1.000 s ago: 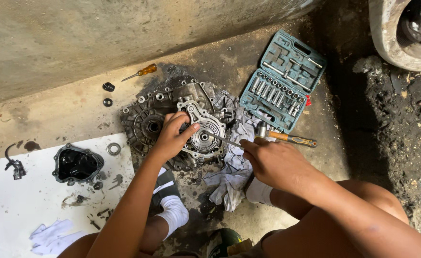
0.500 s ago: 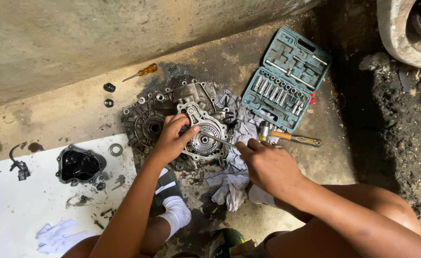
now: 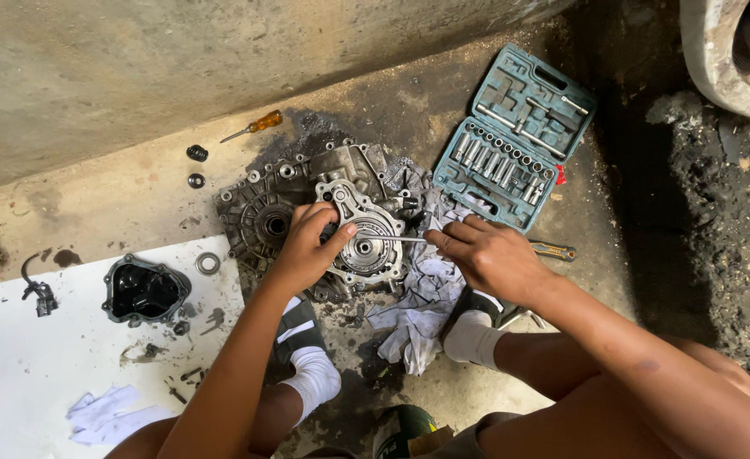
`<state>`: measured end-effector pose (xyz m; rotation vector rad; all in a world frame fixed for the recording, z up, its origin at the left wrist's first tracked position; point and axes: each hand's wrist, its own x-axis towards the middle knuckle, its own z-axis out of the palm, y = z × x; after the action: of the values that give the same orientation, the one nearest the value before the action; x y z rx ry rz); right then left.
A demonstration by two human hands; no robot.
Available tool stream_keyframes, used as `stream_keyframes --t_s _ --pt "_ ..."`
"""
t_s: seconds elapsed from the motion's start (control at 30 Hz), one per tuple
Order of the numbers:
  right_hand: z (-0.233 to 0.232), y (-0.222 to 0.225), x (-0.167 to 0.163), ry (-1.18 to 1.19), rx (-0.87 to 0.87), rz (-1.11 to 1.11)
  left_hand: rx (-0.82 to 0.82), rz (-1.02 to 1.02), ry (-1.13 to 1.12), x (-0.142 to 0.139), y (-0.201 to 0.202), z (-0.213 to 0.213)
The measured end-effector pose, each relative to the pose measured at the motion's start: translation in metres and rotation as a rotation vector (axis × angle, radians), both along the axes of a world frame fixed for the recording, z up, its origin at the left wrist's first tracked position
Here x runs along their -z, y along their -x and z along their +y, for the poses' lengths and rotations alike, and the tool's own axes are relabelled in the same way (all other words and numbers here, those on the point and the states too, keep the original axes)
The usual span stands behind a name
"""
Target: The person disassembles a small engine block, removing gears and bearings using a hammer, screwdriver, and wrench. They place removed parts on a white sheet and continue to extract internal components.
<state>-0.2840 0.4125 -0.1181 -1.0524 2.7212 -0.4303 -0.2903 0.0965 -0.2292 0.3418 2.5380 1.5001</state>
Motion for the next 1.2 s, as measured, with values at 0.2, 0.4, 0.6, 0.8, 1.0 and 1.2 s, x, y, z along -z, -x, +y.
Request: stream_keyframes --t_s 0.2,0.4,0.6,0.8,1.0,1.2 --pt "0.004 0.017 0.007 -0.034 -0.069 0.062 -0.010 -0.175 -0.005 -0.004 0.004 -0.002" --pt "0.005 0.022 0.011 -0.055 -0.083 0.106 0.006 -0.074 0.033 0.001 0.001 -0.002" --pt "0.008 0.021 0.016 -0.033 -0.095 0.115 -0.029 -0.035 0.046 0.000 -0.005 0.001" --pt "0.007 0.025 0.011 -0.052 -0.108 0.095 -0.058 -0.141 0.036 -0.009 -0.002 0.002" --pt "-0.002 0.040 -0.014 -0.125 -0.134 0.054 0.033 -0.100 -0.020 -0.012 0.000 -0.013" --pt "-0.017 0.046 -0.032 -0.218 -0.148 0.019 0.040 -0.160 -0.013 -0.012 0.001 -0.013"
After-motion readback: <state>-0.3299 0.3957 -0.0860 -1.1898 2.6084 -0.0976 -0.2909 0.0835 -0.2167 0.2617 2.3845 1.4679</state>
